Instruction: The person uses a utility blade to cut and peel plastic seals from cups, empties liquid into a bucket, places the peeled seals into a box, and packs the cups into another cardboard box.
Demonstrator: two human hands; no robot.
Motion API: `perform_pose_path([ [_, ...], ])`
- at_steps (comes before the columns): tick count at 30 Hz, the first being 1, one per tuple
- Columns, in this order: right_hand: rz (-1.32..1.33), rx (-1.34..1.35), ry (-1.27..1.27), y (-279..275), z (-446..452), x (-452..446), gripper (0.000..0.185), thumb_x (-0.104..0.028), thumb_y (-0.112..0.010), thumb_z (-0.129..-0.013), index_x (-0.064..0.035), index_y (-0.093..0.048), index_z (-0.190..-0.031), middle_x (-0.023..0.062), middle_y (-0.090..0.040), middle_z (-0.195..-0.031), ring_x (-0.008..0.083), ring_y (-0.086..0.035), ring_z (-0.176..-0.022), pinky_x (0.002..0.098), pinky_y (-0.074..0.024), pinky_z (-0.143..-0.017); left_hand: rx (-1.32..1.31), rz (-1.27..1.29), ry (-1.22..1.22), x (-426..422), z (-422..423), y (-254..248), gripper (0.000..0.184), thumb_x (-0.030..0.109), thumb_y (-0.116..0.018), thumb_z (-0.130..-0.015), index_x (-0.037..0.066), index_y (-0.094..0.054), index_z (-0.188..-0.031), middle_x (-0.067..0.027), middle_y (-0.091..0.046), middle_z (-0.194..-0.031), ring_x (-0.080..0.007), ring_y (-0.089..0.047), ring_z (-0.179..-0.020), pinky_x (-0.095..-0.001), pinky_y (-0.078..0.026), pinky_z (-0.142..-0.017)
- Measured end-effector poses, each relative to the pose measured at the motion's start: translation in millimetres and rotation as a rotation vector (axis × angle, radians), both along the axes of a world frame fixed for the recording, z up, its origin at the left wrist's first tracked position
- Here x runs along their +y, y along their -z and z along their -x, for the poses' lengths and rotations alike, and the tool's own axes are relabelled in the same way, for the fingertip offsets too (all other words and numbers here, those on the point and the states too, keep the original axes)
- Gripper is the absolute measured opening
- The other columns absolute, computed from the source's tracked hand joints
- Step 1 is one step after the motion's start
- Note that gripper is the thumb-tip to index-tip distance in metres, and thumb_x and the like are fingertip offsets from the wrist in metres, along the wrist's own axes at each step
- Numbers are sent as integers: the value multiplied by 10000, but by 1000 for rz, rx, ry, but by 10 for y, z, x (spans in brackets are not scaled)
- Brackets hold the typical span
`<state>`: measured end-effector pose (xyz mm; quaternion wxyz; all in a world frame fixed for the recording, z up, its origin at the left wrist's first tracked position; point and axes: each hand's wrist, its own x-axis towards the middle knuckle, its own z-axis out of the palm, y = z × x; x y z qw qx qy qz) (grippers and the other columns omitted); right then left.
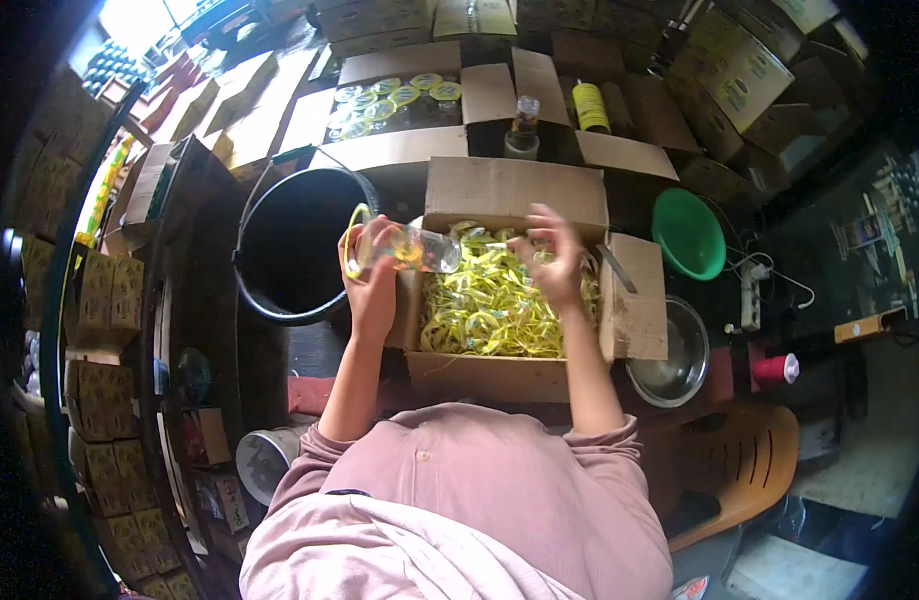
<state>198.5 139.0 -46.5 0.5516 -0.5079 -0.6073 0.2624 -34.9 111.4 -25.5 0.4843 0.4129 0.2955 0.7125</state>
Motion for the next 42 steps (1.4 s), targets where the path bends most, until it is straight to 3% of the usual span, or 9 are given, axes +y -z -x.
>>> perform_pose_path([
  [3,17,9,-431,-448,830,-81,659,-249,-776,-647,-122,-473,-1219,55,-522,-1173,182,-557,-940,308,-499,-711,-673,171,167,124,258,161,422,264,-578,-849,70,-423,-1190,-90,-462,-1210,-231,-483,-1085,-417,-417,-913],
  [10,-94,-50,-551,-689,1632,279,424,-109,-734,-675,-58,-582,-1067,78,-587,-942,139,-592,-792,249,-506,-640,-1189,446,536,-84,640,21,746,543,-607,-738,6,-384,-1206,-91,-496,-1144,-239,-464,-1109,-427,-369,-953],
  [12,-107,-154,-538,-719,1687,348,413,-194,-747,-670,-68,-595,-1033,89,-581,-871,176,-598,-746,288,-497,-653,-861,484,712,-325,659,-228,822,660,-456,-761,-16,-372,-1220,-115,-473,-1166,-213,-477,-1061,-394,-391,-917],
  [17,-104,-407,-556,-713,1706,334,401,-266,-723,-673,-111,-593,-1020,126,-553,-842,306,-592,-769,380,-489,-694,-112,202,738,-649,1038,-317,699,557,-478,-816,-13,-378,-1207,-80,-513,-959,-162,-518,-829,-301,-439,-713],
  [22,-168,-384,-561,-629,1709,278,391,-271,-711,-682,-146,-593,-1033,94,-554,-843,279,-594,-733,370,-496,-667,-306,126,17,-457,1453,-211,373,317,-502,-881,37,-444,-1122,-36,-488,-875,-107,-488,-744,-248,-431,-658],
  [26,-97,-501,-611,-550,1636,242,433,-281,-720,-681,-115,-578,-1055,95,-557,-821,285,-585,-730,362,-492,-672,-124,84,-402,-225,1685,-87,270,261,-491,-893,51,-455,-1058,-29,-480,-854,-95,-479,-731,-240,-422,-631],
  [33,-287,32,-72,-762,984,934,338,-199,-765,-652,-13,-618,-892,113,-631,-903,140,-602,-677,262,-489,-509,357,150,-569,68,1579,170,221,193,-505,-880,60,-442,-1045,-17,-457,-823,-71,-451,-701,-196,-377,-625],
  [37,-374,-388,389,-970,60,1688,326,-234,-728,-656,-40,-641,-902,96,-561,-666,186,-557,-562,301,-455,-505,423,169,-547,124,1511,184,207,126,-507,-870,59,-432,-1051,-13,-440,-829,-74,-431,-703,-194,-370,-645],
  [42,-175,-635,354,-942,-318,2358,312,-259,-737,-612,-44,-656,-824,129,-618,-736,247,-612,-660,328,-491,-605,424,197,-546,117,1516,190,223,112,-509,-866,56,-421,-1064,-17,-441,-838,-76,-433,-713,-197,-375,-655],
])
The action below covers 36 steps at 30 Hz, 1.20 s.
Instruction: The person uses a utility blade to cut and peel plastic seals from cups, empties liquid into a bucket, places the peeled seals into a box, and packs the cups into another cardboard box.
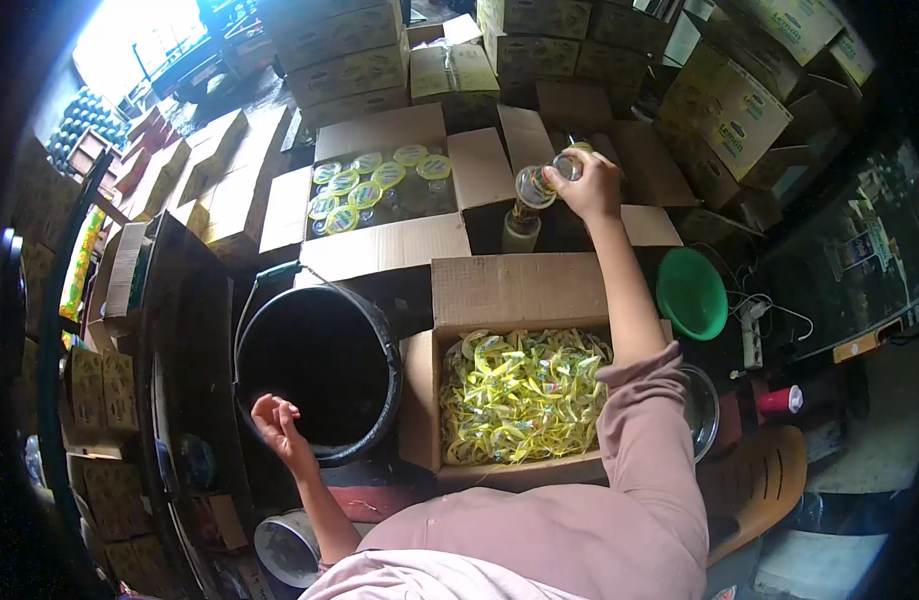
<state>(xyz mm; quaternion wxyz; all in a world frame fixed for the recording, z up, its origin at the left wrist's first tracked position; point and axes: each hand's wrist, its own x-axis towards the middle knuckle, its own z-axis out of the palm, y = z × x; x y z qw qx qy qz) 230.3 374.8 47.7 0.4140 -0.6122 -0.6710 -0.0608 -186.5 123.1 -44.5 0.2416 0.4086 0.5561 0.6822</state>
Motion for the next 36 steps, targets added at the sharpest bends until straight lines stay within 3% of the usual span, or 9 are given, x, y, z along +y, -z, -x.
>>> perform_pose_path([
  [6,326,-87,-36,847,-3,563,389,-284,-730,-578,-83,-650,-901,136,-632,-888,276,-623,-792,352,-503,-713,27,53,-3,18,-10,-11,218,104,-492,-872,57,-420,-1072,-24,-436,-825,-81,-435,-714,-204,-382,-651],
  [8,26,12,-21,1170,44,532,643,-238,-782,-536,-80,-540,-1110,132,-618,-944,274,-617,-840,341,-498,-753,24,70,-4,15,-16,-26,240,93,-497,-854,58,-411,-1075,-24,-442,-840,-79,-435,-722,-202,-377,-651],
  [11,57,643,-139,1911,14,686,886,-212,-824,-495,-32,-378,-1239,139,-613,-950,277,-614,-858,337,-492,-776,20,106,-10,-15,-17,-23,237,79,-500,-846,59,-412,-1065,-23,-440,-846,-77,-434,-728,-198,-373,-653],
  [12,68,469,-5,2075,4,674,969,-237,-836,-490,34,-306,-1254,160,-611,-947,278,-616,-862,336,-492,-777,20,120,-13,26,-12,-24,237,76,-501,-844,60,-412,-1063,-23,-439,-846,-76,-434,-729,-196,-372,-653],
  [21,149,303,92,2097,86,598,886,-251,-826,-482,-49,-383,-1222,161,-608,-983,300,-601,-913,369,-485,-800,-2,179,-26,54,-42,-50,223,63,-521,-827,59,-422,-1026,-20,-433,-832,-72,-430,-712,-188,-375,-644],
  [28,343,277,47,1905,-7,616,904,-323,-847,-452,0,-409,-1174,182,-589,-1040,301,-583,-966,366,-478,-824,-15,171,-4,28,-42,-51,202,63,-510,-837,73,-434,-1024,-8,-425,-801,-75,-434,-703,-186,-376,-651],
  [32,45,570,-96,1545,110,502,703,-320,-781,-619,4,-444,-1144,140,-576,-994,297,-559,-923,355,-440,-820,-2,181,-16,37,-64,-64,187,68,-515,-831,73,-433,-1000,-6,-422,-799,-75,-430,-700,-184,-368,-646],
  [34,-405,363,202,1352,314,444,550,-280,-717,-703,10,-471,-1100,128,-551,-975,282,-522,-915,371,-398,-829,-1,190,-25,46,-80,-83,185,67,-515,-827,74,-433,-993,-7,-423,-800,-75,-428,-699,-184,-364,-641],
  [36,-373,176,137,1108,613,429,413,-270,-695,-710,-16,-535,-994,125,-536,-953,273,-514,-908,382,-389,-814,5,195,-35,41,-77,-79,201,59,-518,-813,70,-426,-991,-13,-424,-810,-77,-427,-703,-188,-363,-626],
])
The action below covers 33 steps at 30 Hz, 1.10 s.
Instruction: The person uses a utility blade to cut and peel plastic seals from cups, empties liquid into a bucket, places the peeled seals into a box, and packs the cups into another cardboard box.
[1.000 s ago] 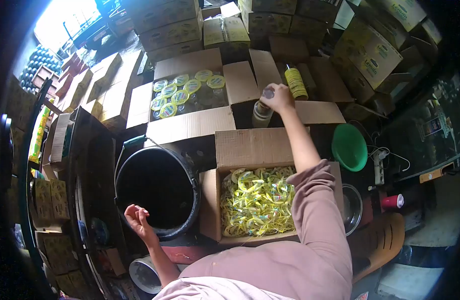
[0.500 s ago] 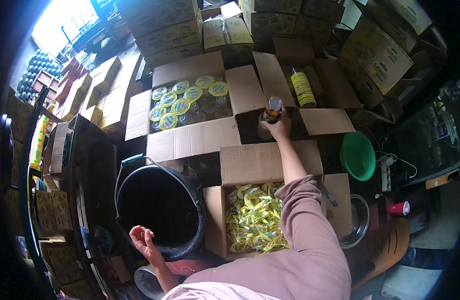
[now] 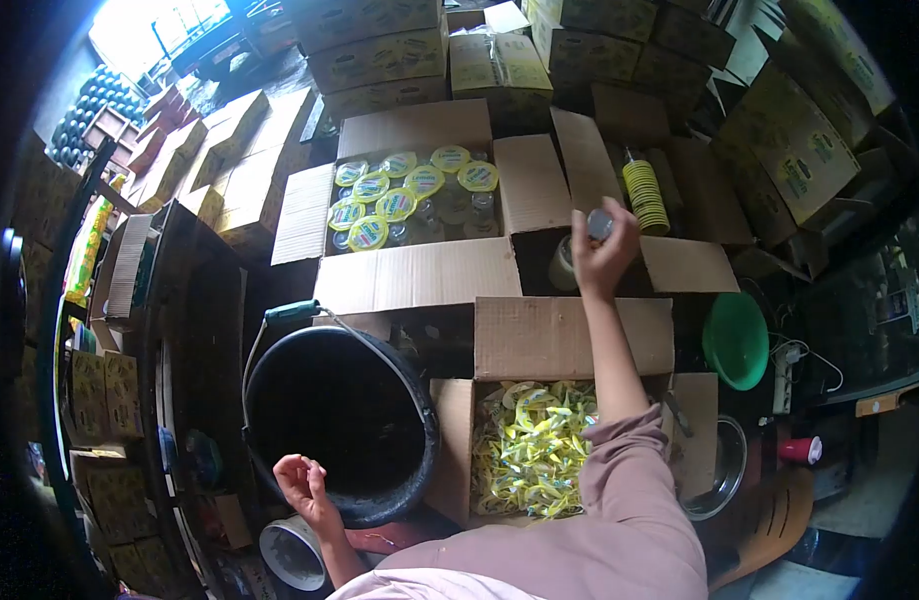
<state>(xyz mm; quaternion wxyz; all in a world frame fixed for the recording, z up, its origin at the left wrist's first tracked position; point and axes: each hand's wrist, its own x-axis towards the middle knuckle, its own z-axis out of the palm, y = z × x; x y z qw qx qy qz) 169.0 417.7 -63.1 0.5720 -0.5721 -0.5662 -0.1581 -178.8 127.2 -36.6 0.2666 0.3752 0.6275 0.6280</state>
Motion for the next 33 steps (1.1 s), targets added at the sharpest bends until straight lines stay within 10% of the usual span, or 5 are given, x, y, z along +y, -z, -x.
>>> perform_pose_path([
  [6,713,-440,-30,342,787,782,445,-417,-701,-656,-43,-631,-887,125,-508,-1031,268,-443,-1040,402,-372,-865,-3,-5,-33,-28,14,17,243,59,-529,-788,58,-409,-1000,-31,-430,-822,-86,-436,-698,-195,-370,-610],
  [13,921,-411,122,710,1123,1307,545,-469,-681,-631,-23,-622,-939,115,-465,-1098,267,-378,-1107,401,-324,-952,-1,-14,-53,-50,30,37,225,71,-547,-774,63,-410,-953,-39,-427,-794,-104,-451,-679,-205,-379,-595],
  [26,412,-159,-312,69,1068,672,372,-302,-752,-586,-26,-592,-777,76,-485,-924,208,-563,-742,326,-494,-626,-43,-180,23,-40,40,-11,205,101,-543,-785,61,-408,-934,-51,-426,-766,-119,-440,-683,-218,-378,-605],
  [33,195,149,-519,-862,860,-963,353,-116,-701,-699,25,-577,-997,112,-543,-1039,152,-583,-859,304,-534,-688,-673,-597,550,-74,22,-896,412,479,-591,-794,125,-399,-880,17,-341,-758,-120,-338,-655,-289,-290,-620],
])
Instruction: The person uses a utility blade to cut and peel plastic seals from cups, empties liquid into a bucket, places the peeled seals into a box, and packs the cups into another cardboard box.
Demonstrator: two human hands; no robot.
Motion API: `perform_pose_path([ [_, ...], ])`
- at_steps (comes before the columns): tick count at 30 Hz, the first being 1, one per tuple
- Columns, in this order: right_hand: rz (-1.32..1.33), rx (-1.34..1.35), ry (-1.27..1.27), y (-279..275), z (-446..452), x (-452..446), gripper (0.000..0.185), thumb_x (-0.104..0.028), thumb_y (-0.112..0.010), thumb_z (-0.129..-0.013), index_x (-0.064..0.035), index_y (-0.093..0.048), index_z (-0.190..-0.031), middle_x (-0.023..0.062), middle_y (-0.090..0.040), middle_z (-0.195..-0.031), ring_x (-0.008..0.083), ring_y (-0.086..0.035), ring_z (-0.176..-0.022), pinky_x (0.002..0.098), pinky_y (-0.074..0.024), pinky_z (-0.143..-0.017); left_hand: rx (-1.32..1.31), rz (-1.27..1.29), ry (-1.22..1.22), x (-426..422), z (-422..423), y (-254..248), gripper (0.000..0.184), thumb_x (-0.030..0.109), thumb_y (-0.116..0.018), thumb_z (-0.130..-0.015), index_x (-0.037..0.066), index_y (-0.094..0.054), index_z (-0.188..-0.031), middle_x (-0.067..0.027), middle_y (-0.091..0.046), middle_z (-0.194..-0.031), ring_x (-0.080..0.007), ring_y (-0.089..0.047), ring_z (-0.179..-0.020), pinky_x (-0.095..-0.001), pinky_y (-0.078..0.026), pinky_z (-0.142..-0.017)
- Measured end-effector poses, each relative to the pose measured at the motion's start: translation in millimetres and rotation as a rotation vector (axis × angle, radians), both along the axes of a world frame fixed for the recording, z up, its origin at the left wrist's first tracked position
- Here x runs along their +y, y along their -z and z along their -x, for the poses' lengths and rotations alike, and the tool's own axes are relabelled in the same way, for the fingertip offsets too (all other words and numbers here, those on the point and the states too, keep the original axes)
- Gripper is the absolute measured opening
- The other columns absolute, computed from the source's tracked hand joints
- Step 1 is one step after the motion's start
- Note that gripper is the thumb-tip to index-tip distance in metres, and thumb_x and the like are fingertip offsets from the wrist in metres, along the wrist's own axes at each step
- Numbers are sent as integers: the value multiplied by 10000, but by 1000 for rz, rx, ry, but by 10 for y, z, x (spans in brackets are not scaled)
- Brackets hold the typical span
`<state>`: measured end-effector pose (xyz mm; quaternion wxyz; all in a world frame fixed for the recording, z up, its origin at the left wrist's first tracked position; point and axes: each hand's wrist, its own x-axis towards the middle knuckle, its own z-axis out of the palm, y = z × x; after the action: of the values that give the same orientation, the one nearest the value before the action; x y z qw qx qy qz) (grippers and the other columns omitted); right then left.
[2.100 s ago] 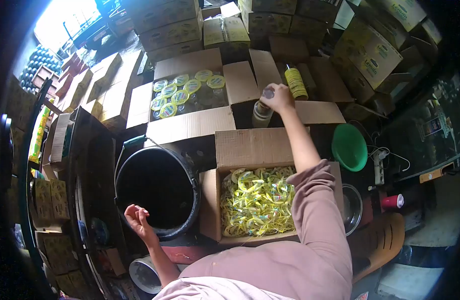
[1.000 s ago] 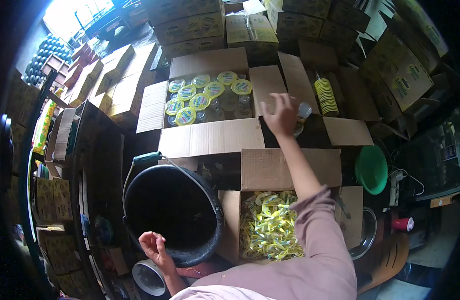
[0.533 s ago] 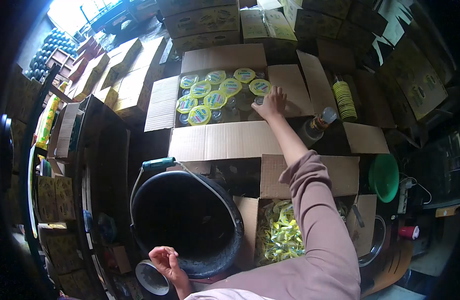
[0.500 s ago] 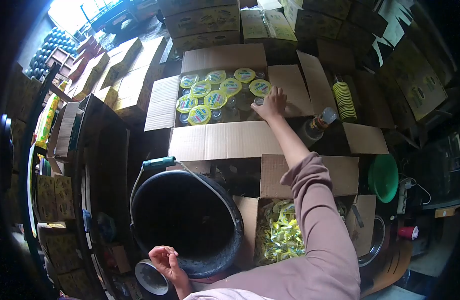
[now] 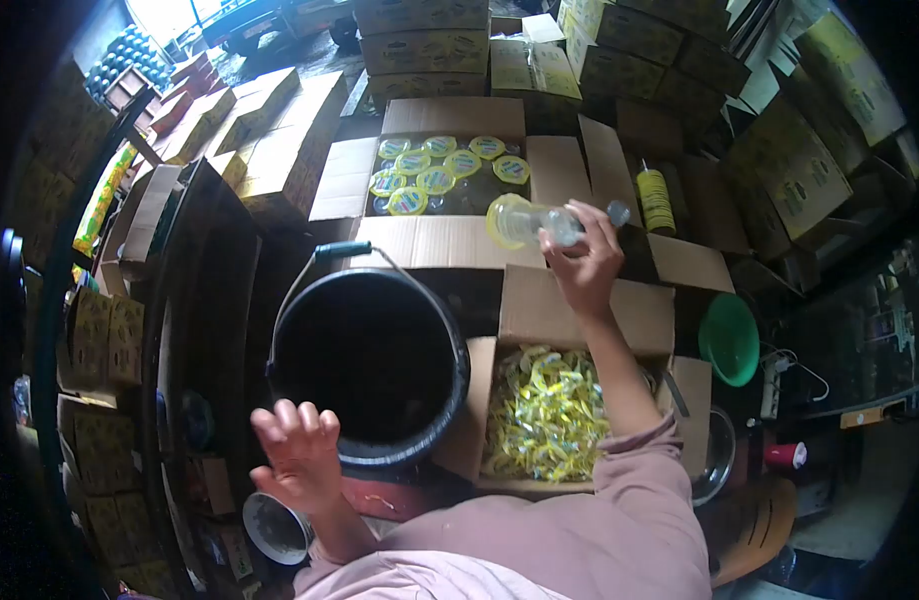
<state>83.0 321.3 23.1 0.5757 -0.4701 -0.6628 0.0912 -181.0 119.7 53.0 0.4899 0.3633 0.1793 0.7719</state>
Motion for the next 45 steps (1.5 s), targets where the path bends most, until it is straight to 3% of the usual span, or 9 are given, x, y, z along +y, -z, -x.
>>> perform_pose_path([
  [10,84,371,-17,70,-506,-2171,406,-74,-670,-727,41,-516,-1085,104,-530,-1056,166,-544,-960,297,-484,-823,66,-870,871,-750,-476,-1299,310,372,-387,-919,188,-512,-703,36,-496,-749,-121,-479,-683,-281,-352,-601],
  [20,68,445,29,79,-610,-2952,418,-33,-639,-737,43,-484,-1118,119,-538,-1067,182,-545,-976,300,-477,-838,68,-1073,940,-1237,-664,-1295,206,343,-525,-852,148,-497,-791,-16,-509,-799,-132,-478,-678,-313,-378,-589],
  [23,-23,353,33,46,-560,-3100,444,-38,-674,-703,33,-493,-1102,136,-536,-1087,187,-563,-936,303,-480,-834,61,-426,593,-1544,-713,-759,451,531,-556,-773,137,-501,-986,-8,-449,-862,-147,-419,-755,-312,-349,-622],
  [27,-204,-87,93,61,-520,-3322,516,-38,-725,-626,17,-513,-1093,142,-572,-1005,227,-592,-892,318,-487,-790,2,442,961,-1068,-1119,259,554,545,-321,-883,75,-448,-1150,-84,-513,-1034,-200,-510,-948,-354,-424,-794],
  [29,-286,-231,26,90,-473,-3403,538,-113,-776,-600,-36,-534,-1075,130,-604,-989,267,-598,-941,320,-517,-788,-267,438,1202,-992,-1346,657,633,581,-316,-863,79,-415,-1235,-135,-492,-1204,-254,-482,-1094,-414,-400,-891],
  [34,-354,-561,-366,254,-651,-3413,432,-215,-749,-627,-38,-589,-986,118,-570,-1064,241,-563,-1023,352,-493,-822,-95,614,914,-948,-1483,526,543,490,-446,-851,73,-433,-1199,-89,-537,-1098,-227,-529,-1001,-397,-420,-877],
  [37,55,-76,-236,485,-967,-3246,304,-179,-686,-686,-42,-610,-946,108,-581,-1011,250,-539,-1010,362,-443,-857,-40,632,782,-930,-1406,634,449,423,-464,-867,98,-446,-1176,-72,-541,-1062,-211,-530,-966,-404,-436,-844],
  [41,129,-403,524,1028,-2055,-2621,166,-148,-573,-788,-55,-639,-910,108,-592,-915,269,-528,-851,372,-416,-781,12,484,540,-812,-1115,608,476,430,-442,-874,59,-452,-1174,-97,-536,-1077,-215,-541,-959,-410,-469,-811],
  [45,309,-453,642,1440,-2793,-2278,149,-153,-578,-783,-79,-670,-874,115,-611,-832,295,-546,-798,367,-422,-763,211,345,145,-639,-841,393,418,292,-543,-864,27,-423,-1164,-107,-534,-1062,-203,-566,-907,-358,-491,-750],
])
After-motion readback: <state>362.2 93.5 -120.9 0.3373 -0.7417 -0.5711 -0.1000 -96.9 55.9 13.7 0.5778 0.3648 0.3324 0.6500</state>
